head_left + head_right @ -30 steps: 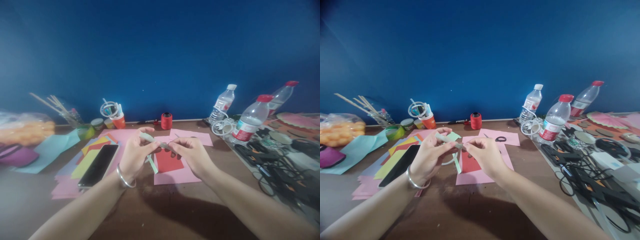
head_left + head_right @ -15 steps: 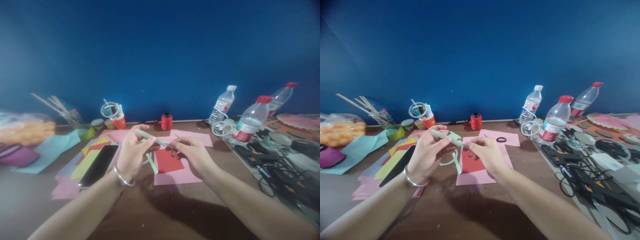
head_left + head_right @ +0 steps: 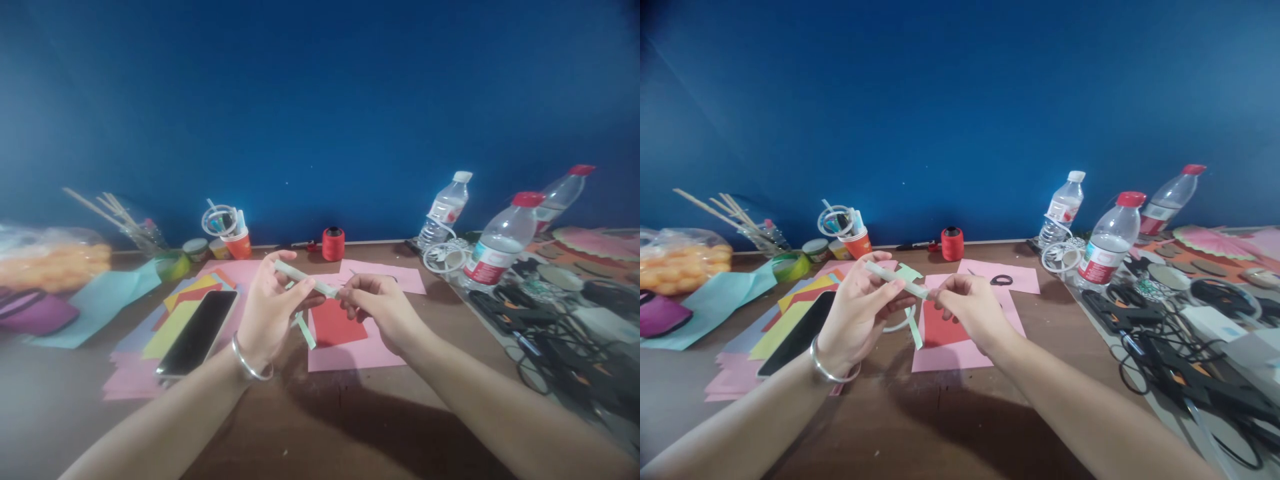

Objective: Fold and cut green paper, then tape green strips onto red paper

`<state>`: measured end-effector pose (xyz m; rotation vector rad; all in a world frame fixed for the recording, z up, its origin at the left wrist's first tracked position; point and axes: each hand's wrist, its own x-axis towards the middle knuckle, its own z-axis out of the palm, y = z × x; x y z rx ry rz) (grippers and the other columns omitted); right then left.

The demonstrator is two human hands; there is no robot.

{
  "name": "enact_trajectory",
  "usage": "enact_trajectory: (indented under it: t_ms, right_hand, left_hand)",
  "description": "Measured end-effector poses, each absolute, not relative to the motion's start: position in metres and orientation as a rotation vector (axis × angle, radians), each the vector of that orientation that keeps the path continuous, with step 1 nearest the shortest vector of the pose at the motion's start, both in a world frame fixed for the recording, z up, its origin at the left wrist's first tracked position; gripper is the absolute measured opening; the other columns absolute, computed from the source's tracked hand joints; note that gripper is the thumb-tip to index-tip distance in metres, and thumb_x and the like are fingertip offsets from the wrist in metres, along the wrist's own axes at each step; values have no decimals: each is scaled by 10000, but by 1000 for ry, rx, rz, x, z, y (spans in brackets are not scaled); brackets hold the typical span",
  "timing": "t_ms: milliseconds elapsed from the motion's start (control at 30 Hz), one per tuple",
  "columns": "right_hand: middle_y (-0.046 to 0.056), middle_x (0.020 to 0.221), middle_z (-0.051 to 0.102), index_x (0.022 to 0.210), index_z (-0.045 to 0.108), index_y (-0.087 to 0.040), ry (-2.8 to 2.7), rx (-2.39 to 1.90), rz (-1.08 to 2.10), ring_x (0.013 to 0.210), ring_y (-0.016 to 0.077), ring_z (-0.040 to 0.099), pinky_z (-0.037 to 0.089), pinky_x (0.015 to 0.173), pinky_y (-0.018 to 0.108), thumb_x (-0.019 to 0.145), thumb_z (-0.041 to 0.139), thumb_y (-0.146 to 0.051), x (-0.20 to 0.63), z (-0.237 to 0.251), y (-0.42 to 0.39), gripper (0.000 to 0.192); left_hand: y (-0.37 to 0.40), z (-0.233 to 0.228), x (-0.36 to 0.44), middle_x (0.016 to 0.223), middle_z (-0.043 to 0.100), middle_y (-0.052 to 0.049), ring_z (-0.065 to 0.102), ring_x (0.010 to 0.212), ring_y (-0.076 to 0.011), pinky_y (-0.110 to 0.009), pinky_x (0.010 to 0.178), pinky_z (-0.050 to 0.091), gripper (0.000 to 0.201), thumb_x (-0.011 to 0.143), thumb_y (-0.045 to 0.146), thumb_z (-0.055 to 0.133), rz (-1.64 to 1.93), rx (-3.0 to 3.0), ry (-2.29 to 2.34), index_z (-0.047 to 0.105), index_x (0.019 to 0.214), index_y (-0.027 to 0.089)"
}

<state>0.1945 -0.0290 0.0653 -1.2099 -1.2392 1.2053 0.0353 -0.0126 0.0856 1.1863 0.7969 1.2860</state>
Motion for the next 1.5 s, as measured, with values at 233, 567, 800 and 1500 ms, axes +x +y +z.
enact_trajectory:
  t_ms: [233, 567, 800, 1500]
  right_hand:
    - [14, 708, 591, 700, 592, -170, -1348, -1081, 1022, 624, 118, 529, 406, 576, 248, 810, 453, -327, 200, 64, -24, 237]
    - [10, 646, 629, 644, 634, -180, -1513, -1234, 975, 618, 137, 545, 402, 567, 254, 748, 572, -308, 189, 67, -35, 176]
    - [16, 649, 627, 655, 625, -180, -1454, -1254, 1014, 634, 149, 563, 418, 582, 272, 732, 588, -327, 194, 67, -32, 169]
    - [12, 800, 652, 799, 649, -200, -1635, -1214, 943, 744, 155, 565, 405, 661, 274, 770, 558, -314, 194, 74, -30, 149]
  left_hand:
    - [-10, 83, 33, 705, 576, 35, 607, 635, -124, -225, 569, 486, 391, 694, 195, 657, 1256, 1336, 941, 450, 1025, 205]
    - [-12, 77, 34, 670, 589, 34, 571, 590, -122, -221, 528, 423, 420, 675, 214, 672, 1188, 1375, 973, 451, 1032, 207]
    - [-4, 85, 26, 645, 592, 32, 545, 549, -94, -184, 489, 386, 348, 655, 182, 678, 1339, 1299, 948, 524, 967, 187]
    - [-6, 86, 24, 634, 585, 39, 539, 562, -78, -168, 517, 400, 277, 706, 203, 649, 1261, 1465, 1008, 492, 934, 200]
